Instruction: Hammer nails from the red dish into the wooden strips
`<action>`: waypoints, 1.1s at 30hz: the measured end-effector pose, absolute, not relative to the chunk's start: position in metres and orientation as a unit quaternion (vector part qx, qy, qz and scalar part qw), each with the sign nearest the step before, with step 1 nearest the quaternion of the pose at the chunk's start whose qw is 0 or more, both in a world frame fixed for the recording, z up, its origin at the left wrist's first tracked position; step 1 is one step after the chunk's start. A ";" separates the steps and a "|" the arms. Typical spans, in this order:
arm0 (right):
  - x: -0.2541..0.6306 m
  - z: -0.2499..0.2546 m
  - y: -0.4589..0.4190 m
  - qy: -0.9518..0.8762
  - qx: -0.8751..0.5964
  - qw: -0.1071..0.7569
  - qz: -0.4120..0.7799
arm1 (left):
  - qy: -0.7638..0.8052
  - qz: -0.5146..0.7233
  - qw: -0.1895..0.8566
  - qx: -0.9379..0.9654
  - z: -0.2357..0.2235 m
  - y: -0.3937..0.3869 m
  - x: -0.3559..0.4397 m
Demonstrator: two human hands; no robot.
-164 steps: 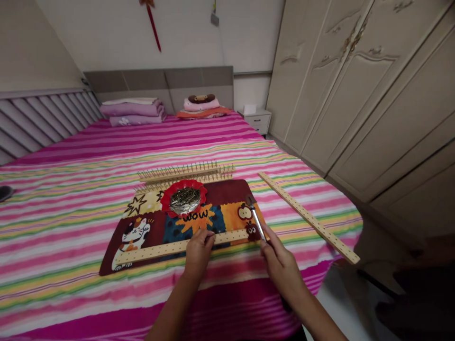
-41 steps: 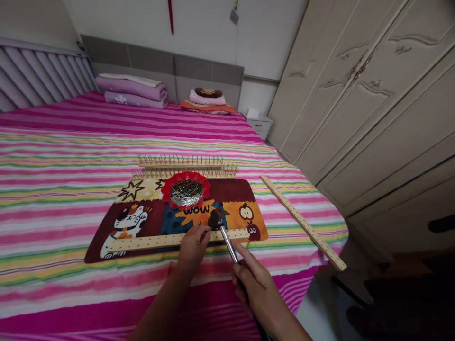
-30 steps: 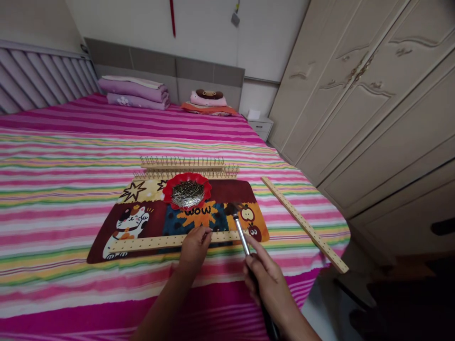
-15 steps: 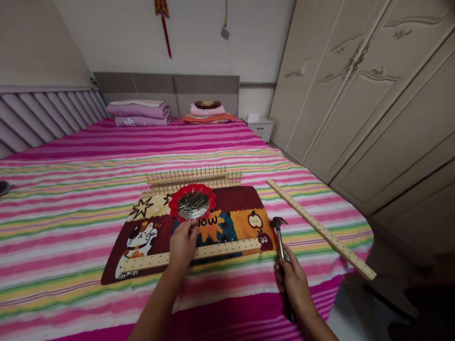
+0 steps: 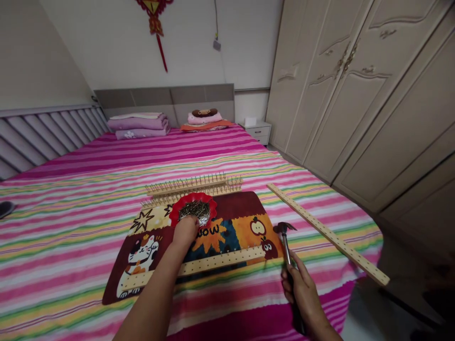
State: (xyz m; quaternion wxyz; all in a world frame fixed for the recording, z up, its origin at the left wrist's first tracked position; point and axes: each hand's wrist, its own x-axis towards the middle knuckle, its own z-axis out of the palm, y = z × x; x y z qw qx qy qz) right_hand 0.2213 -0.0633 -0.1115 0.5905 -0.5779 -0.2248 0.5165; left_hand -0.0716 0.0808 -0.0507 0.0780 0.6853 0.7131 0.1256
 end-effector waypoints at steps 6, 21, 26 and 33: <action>0.221 -0.112 -0.063 -0.220 -0.581 0.591 0.515 | 0.701 0.170 0.098 0.686 -0.046 0.079 -0.087; 0.219 -0.112 -0.062 -0.226 -0.583 0.597 0.502 | 0.596 0.532 0.450 0.397 -0.032 0.065 -0.105; 0.219 -0.113 -0.061 -0.219 -0.578 0.602 0.506 | 0.579 0.562 0.471 0.356 -0.026 0.059 -0.103; 0.219 -0.114 -0.062 -0.221 -0.570 0.607 0.508 | 0.597 0.573 0.447 0.340 -0.030 0.058 -0.109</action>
